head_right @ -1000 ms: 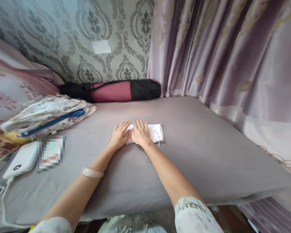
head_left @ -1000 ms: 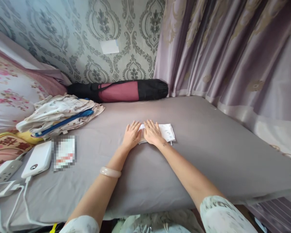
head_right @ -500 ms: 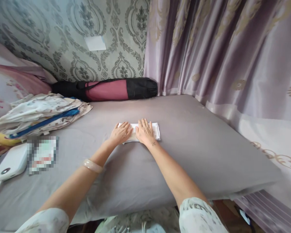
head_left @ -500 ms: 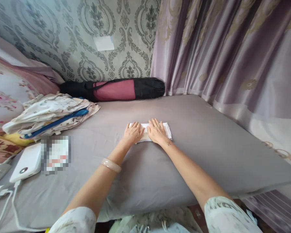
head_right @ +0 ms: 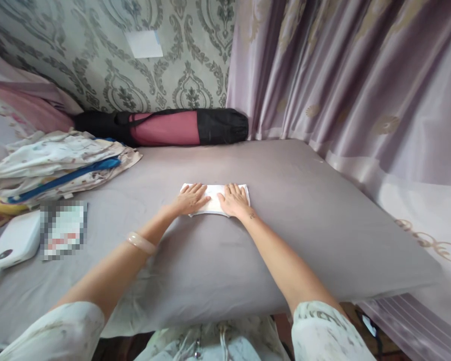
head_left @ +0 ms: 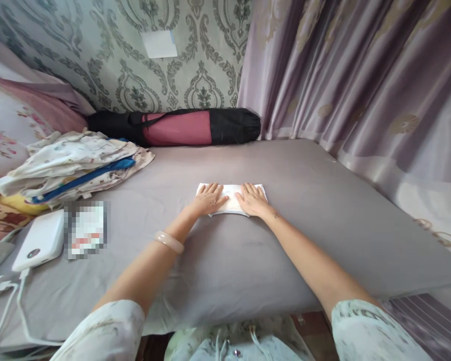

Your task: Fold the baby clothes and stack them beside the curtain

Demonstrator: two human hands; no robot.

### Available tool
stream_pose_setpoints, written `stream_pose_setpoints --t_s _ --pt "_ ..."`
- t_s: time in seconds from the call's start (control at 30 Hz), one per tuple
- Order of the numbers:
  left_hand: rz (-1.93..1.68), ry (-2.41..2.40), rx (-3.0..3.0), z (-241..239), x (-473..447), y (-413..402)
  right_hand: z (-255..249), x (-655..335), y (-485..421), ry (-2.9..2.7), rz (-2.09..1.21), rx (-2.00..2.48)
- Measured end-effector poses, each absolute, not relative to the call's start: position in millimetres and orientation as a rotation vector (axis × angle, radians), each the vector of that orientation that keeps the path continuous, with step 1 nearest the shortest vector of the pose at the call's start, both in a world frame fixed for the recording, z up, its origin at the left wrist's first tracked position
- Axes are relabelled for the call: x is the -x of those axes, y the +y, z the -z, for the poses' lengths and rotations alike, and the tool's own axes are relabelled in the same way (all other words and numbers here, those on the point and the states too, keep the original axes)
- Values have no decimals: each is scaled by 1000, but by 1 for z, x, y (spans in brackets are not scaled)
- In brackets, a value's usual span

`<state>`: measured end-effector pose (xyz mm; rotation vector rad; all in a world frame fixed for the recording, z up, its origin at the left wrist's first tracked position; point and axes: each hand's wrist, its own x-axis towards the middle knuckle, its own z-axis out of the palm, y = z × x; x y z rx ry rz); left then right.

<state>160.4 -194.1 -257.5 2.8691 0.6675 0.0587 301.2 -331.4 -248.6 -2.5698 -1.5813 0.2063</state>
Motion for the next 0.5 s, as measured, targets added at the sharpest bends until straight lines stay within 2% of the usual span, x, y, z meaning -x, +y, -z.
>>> stream_pose_setpoints --t_s 0.17,0.3,0.5 --pt "193 628 -2866 233 -160 -150 228 -338 -329 -1674 -252 2611" --pt "351 639 -2795 217 -160 -122 215 -364 -323 -1703 -433 2676" --pt "335 735 -2562 211 -163 -111 200 -380 -317 -1674 -733 2586"
